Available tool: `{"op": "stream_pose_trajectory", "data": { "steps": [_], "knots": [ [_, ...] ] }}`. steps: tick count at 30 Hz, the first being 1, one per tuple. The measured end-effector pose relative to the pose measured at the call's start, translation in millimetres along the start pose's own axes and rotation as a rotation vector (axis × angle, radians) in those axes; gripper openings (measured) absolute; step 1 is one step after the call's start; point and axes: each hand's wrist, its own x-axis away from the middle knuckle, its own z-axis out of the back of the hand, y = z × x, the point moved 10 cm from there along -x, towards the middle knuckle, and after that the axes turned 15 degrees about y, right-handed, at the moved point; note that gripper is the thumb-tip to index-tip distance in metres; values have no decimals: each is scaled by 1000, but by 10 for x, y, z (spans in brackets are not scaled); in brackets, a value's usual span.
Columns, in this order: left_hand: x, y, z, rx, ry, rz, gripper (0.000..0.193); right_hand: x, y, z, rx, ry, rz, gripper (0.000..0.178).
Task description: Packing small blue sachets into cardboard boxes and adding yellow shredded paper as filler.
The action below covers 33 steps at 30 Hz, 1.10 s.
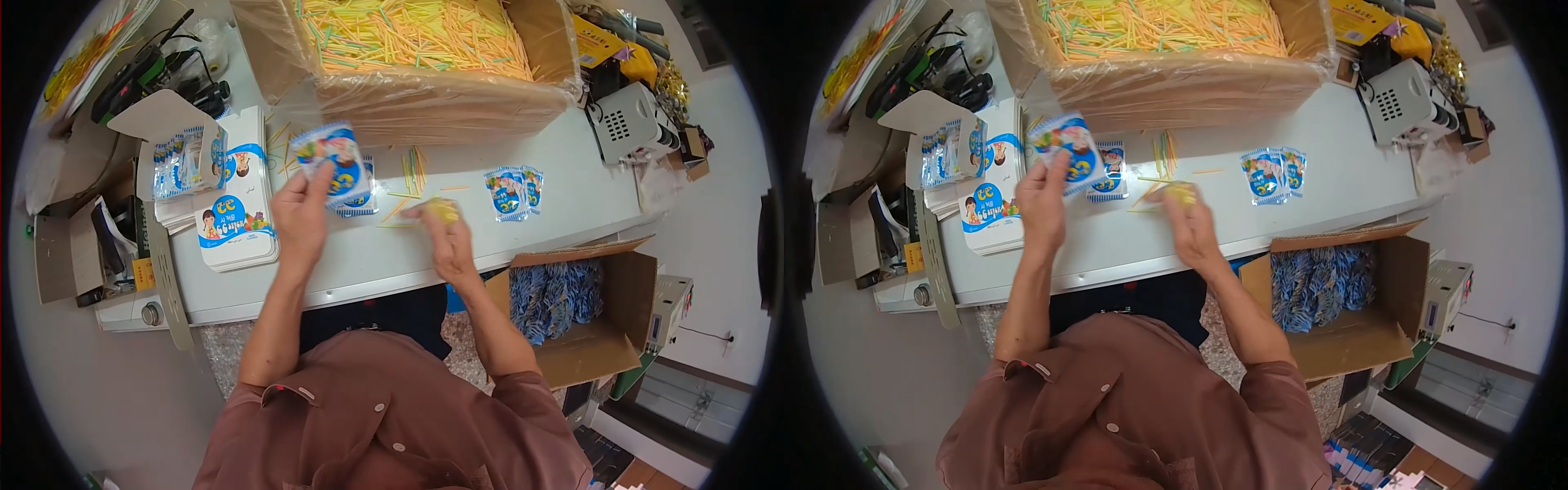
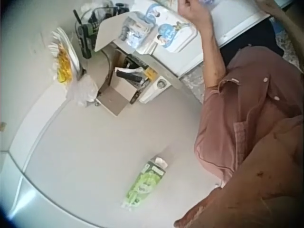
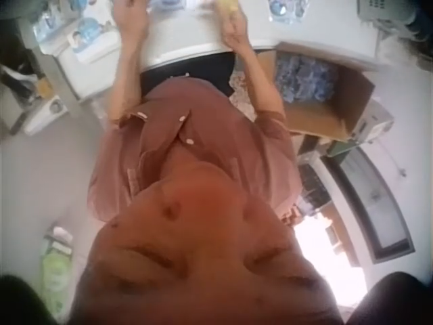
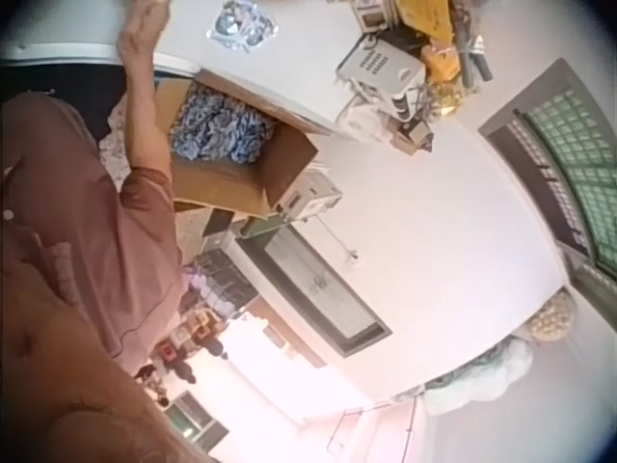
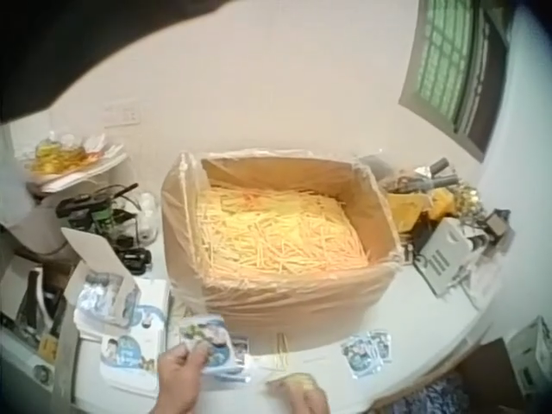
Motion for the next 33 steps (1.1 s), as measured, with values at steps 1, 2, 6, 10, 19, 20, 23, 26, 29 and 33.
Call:
{"op": "stream_pose_trajectory", "data": {
  "steps": [1,2,6,10,19,20,23,26,29,33],
  "knots": [
    [-54,-35,73,0,3,2,23,-25,-23,244,87,191,82,30],
    [-113,-97,171,0,-7,9,22,-34,58,287,85,188,80,30],
    [-28,-279,202,3,-36,119,23,-14,575,432,75,298,-6,21],
    [35,-359,151,56,-47,134,24,25,674,398,95,267,-24,21],
    [239,-651,-18,-274,-374,141,20,-159,596,471,-563,418,-283,19],
    [241,-652,-7,-276,-368,141,20,-213,503,393,-719,359,-276,18],
    [409,-656,-140,-485,-572,114,24,-304,205,242,-912,264,-253,17],
    [506,-448,-227,-395,-626,82,24,-340,-97,93,-957,188,-195,16],
    [554,-466,-206,-331,-649,136,22,-340,-351,-41,-979,126,-130,16],
    [587,-541,-188,-293,-697,191,22,-304,-544,-171,-966,69,-78,16]
  ]
}}
